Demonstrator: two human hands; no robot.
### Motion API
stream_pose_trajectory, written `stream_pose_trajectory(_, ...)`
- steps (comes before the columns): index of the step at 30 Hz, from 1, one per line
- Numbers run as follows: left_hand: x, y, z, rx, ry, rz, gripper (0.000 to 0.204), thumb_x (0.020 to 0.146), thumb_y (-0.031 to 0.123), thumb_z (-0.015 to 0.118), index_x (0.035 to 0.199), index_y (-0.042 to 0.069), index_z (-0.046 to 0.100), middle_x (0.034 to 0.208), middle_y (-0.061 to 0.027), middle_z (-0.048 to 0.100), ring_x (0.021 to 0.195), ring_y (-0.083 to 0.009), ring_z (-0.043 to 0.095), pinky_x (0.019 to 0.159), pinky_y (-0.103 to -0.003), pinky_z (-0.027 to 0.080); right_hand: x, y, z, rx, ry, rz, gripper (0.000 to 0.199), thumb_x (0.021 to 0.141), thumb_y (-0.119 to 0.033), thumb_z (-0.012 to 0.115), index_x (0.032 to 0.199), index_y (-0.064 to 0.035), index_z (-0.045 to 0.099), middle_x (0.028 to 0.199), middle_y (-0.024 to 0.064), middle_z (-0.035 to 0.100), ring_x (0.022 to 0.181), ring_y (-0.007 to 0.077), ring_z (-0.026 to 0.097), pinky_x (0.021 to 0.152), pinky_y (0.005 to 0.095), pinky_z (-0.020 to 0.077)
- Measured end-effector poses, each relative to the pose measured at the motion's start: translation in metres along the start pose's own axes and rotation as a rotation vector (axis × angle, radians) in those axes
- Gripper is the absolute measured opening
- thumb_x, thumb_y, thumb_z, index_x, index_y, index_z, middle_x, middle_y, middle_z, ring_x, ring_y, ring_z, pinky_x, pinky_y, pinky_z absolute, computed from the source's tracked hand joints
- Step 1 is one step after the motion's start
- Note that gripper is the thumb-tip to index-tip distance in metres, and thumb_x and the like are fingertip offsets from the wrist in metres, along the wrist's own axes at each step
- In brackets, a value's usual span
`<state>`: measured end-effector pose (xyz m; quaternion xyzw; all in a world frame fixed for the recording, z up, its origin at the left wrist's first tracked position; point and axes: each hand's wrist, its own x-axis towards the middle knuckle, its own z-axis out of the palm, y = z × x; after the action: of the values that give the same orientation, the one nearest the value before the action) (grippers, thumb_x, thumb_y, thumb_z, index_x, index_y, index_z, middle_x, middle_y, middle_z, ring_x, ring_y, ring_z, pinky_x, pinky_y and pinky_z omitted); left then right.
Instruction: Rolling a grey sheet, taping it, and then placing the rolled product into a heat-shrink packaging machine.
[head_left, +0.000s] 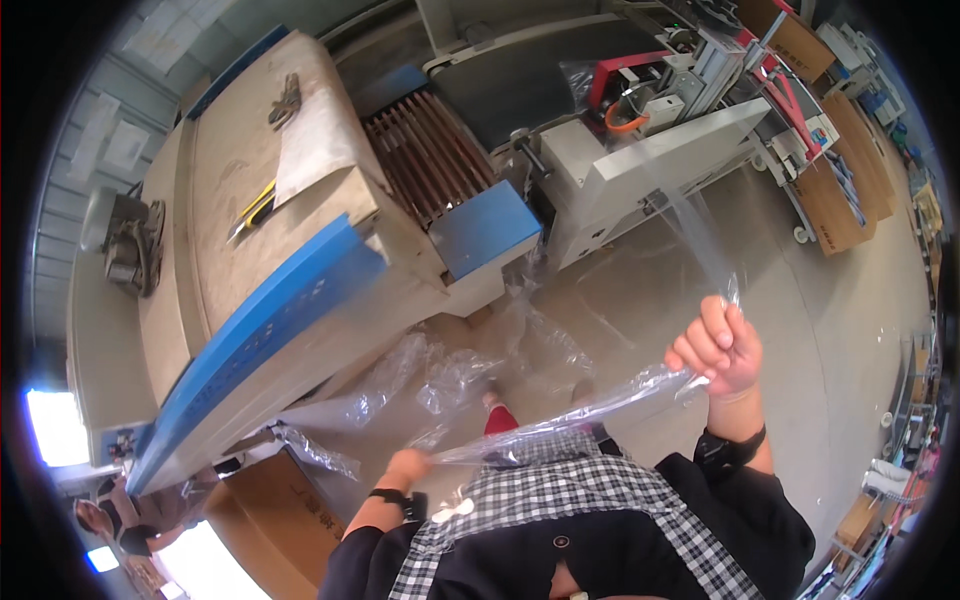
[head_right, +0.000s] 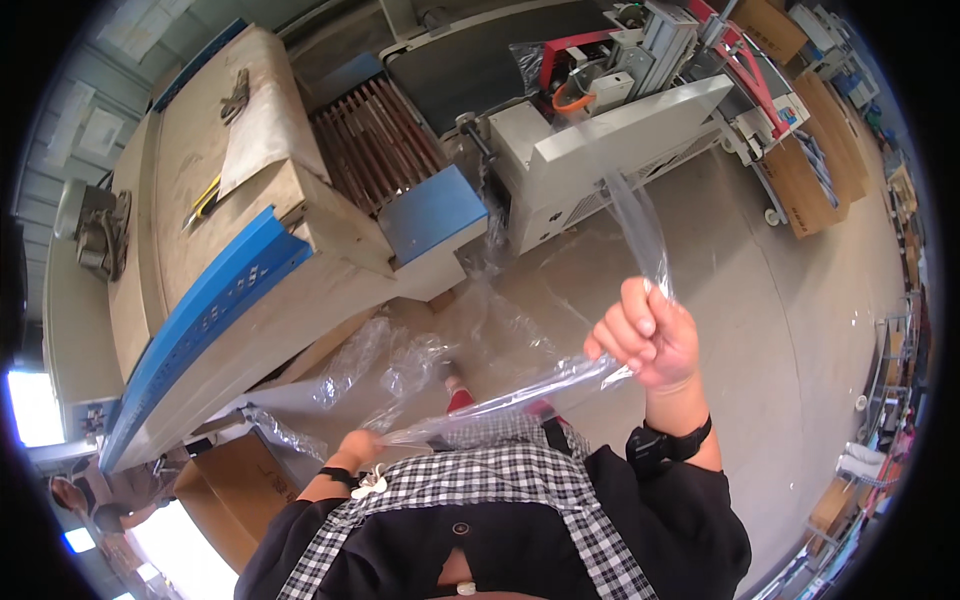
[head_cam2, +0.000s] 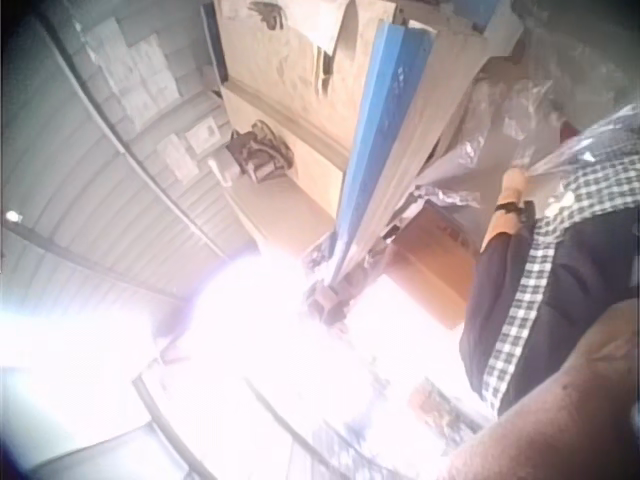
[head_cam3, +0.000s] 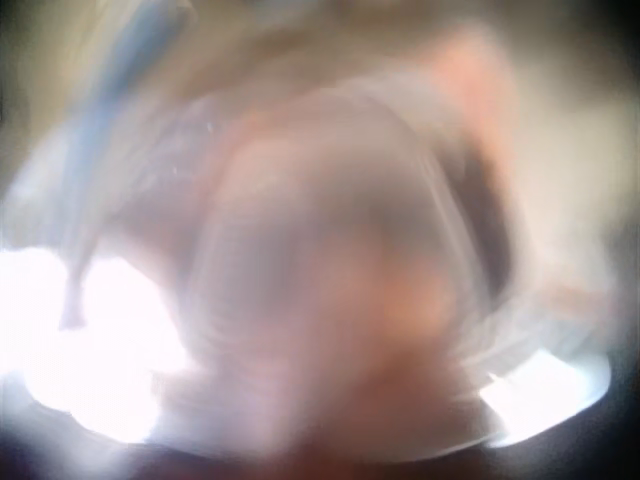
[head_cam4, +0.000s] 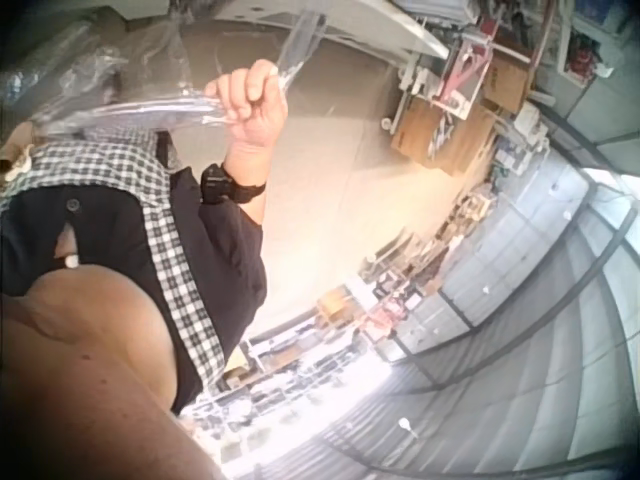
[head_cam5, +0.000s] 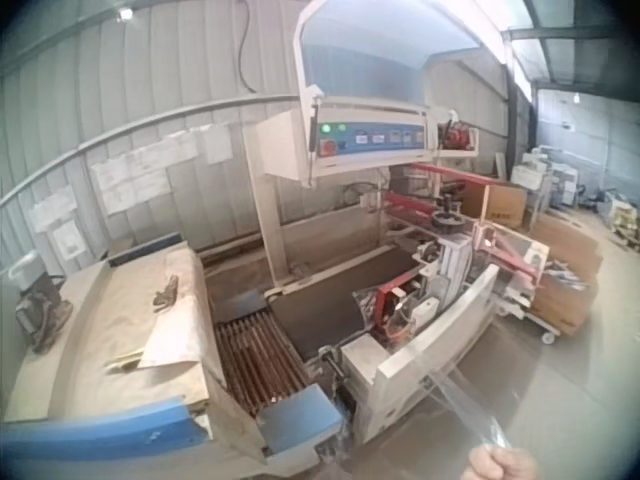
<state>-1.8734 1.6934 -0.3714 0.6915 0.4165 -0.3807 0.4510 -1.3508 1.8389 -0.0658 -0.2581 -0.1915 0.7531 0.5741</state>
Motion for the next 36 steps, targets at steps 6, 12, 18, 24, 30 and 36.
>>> stream_pose_trajectory(6,-0.122,-0.076,0.040,-0.234,0.268,-0.782,0.039,0.080,0.041,0.057,0.106,0.015,0.068,0.109,-0.0135,0.066,0.109,-0.0308,0.059,0.092,-0.042,0.046,0.017,0.000,0.023,0.005,0.018,-0.042,0.032,0.102,-0.033,0.034,0.079,-0.0133,0.042,0.050,-0.0063,0.034,0.043,0.0067,0.034,0.067,0.0321,0.0460)
stream_pose_trajectory(12,-0.187,-0.153,0.153,-0.482,0.730,-0.881,0.033,0.088,0.031,0.050,0.090,0.004,0.069,0.086,-0.0148,0.070,0.082,-0.0355,0.065,0.073,-0.044,0.050,0.028,0.010,0.042,0.020,-0.037,0.028,0.026,0.102,-0.031,0.032,0.095,-0.0096,0.046,0.057,-0.0047,0.037,0.048,0.0079,0.038,0.072,0.0313,0.0456)
stream_pose_trajectory(18,-0.227,-0.159,0.163,-1.510,1.353,-0.884,0.063,0.097,0.047,0.041,0.095,-0.011,0.064,0.088,-0.0151,0.069,0.077,-0.0249,0.064,0.072,-0.034,0.051,0.053,0.037,0.017,0.136,0.052,0.152,0.026,0.100,-0.030,0.040,0.102,-0.0088,0.056,0.063,-0.0033,0.040,0.054,0.0090,0.042,0.077,0.0340,0.0472)
stream_pose_trajectory(24,-0.473,-0.238,0.227,-1.325,1.525,-1.273,0.063,0.095,0.052,0.042,0.107,-0.006,0.063,0.095,-0.0159,0.069,0.086,-0.0285,0.063,0.076,-0.036,0.050,0.116,0.176,0.115,0.342,0.134,0.400,0.012,0.093,-0.022,0.055,0.091,-0.0100,0.056,0.067,0.0012,0.054,0.061,0.0168,0.053,0.079,0.0392,0.0476)
stream_pose_trajectory(30,-0.609,-0.254,0.308,-0.612,1.660,-1.636,0.032,0.088,0.017,0.050,0.108,-0.005,0.063,0.100,-0.0228,0.066,0.090,-0.0369,0.062,0.080,-0.041,0.049,0.110,0.249,0.183,0.299,0.172,0.384,0.013,0.091,-0.019,0.057,0.090,-0.0069,0.062,0.077,0.0097,0.066,0.068,0.0251,0.060,0.083,0.0435,0.0489)
stream_pose_trajectory(36,-0.755,-0.357,0.395,-0.584,1.792,-1.594,0.027,0.079,0.004,0.048,0.097,0.005,0.069,0.088,-0.0116,0.071,0.072,-0.0247,0.065,0.063,-0.033,0.049,0.033,0.342,0.214,0.352,0.109,0.390,0.014,0.093,-0.015,0.053,0.094,-0.0038,0.061,0.084,0.0082,0.061,0.081,0.0234,0.059,0.091,0.0428,0.0456)
